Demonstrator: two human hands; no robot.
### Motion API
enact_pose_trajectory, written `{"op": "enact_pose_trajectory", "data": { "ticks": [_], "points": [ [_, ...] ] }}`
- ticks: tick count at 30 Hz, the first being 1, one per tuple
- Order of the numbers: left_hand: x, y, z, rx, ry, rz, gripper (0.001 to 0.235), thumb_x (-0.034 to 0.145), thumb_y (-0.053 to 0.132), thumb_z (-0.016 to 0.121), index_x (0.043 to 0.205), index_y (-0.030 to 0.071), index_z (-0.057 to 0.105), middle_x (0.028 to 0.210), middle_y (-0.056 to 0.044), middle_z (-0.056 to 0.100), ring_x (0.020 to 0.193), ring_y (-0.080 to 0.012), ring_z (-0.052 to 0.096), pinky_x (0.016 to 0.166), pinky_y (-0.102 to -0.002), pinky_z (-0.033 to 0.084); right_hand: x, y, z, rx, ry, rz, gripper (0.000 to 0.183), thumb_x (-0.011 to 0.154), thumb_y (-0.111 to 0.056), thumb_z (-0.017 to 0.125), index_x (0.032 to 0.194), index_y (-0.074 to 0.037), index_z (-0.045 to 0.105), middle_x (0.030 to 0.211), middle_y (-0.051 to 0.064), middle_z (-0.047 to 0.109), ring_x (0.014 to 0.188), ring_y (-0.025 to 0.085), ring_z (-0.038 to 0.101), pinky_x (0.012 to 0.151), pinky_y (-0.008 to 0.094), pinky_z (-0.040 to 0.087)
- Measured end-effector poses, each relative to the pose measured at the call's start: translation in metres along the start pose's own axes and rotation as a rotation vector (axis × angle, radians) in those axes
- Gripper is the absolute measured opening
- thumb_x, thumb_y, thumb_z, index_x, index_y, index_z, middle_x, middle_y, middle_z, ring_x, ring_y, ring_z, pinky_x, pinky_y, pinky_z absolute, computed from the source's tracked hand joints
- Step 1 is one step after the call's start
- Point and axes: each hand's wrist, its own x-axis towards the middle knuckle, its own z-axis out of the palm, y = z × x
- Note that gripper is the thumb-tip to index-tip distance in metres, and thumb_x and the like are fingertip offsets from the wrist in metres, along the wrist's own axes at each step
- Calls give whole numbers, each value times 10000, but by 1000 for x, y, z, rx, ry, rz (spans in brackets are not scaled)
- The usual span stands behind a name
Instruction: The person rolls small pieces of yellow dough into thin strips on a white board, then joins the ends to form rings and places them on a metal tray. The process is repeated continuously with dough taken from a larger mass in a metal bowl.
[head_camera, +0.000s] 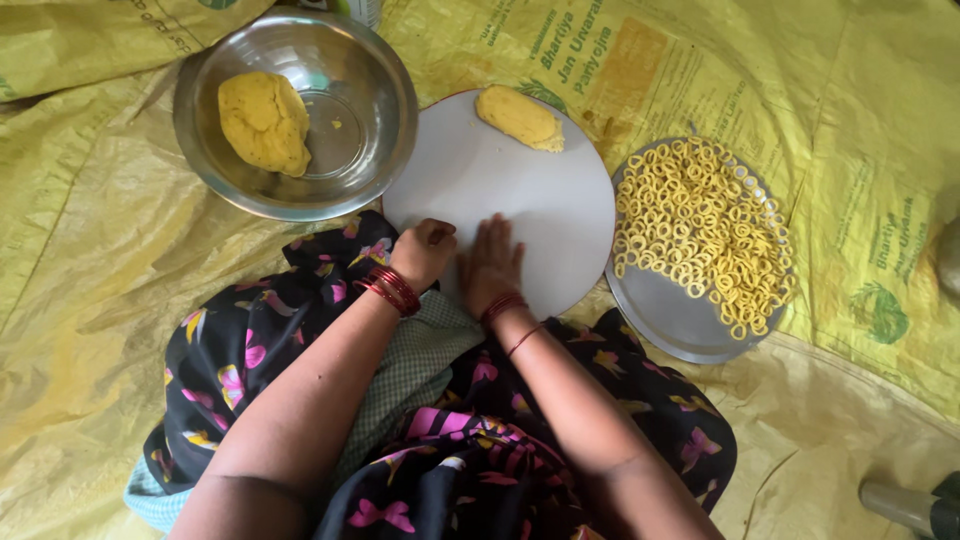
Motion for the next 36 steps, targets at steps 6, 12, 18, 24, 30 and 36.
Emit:
{"op": "enact_pose_trajectory", "data": {
  "ticks": [6,12,18,24,30,36],
  "points": [
    [-5,2,-12,-44,0,-39,326,875,252,673,1132,62,734,1031,-129,776,965,-245,749,866,-338,567,22,33,-38,58,-113,524,743,1056,-458,273,1625,-31,54,1706,181,-27,1581,346,-24,1220,646,71],
    [-3,7,-7,-58,-27,-47,333,869,253,673,1131,56,733,1025,-130,778,960,-245,751,862,-337,567,19,94,-62,4,-4,665,723,1054,-459,248,1595,-33,29,1683,205,-77,1548,375,-78,1186,664,46],
    [-1,2,-1,-51,3,-25,327,866,246,677,1123,56,745,1025,-133,779,956,-246,756,858,-336,575,7,8,-17,-83,-38,70,796,1036,-459,364,1602,16,70,1693,215,22,1564,387,-1,1193,675,103],
    [-4,3,-9,-72,-10,-27,336,866,239,679,1140,52,732,1025,-134,779,925,-242,758,827,-339,582,15,6,-20,8,-66,242,759,1052,-465,336,1621,-33,77,1720,173,23,1586,364,-18,1211,673,82],
    [-2,7,-8,-57,-37,-54,332,875,245,668,1139,53,730,1010,-128,783,904,-239,762,823,-336,581,25,87,-50,61,-18,646,726,1048,-488,238,1618,-86,33,1712,149,-57,1570,355,-89,1166,729,27],
    [-1,-2,-2,-49,-13,-5,318,870,239,681,1114,44,736,995,-128,785,923,-241,760,824,-335,579,17,36,-28,-248,12,192,757,1066,-487,309,1638,-41,91,1723,185,21,1588,370,12,1172,738,98]
  ]
}}
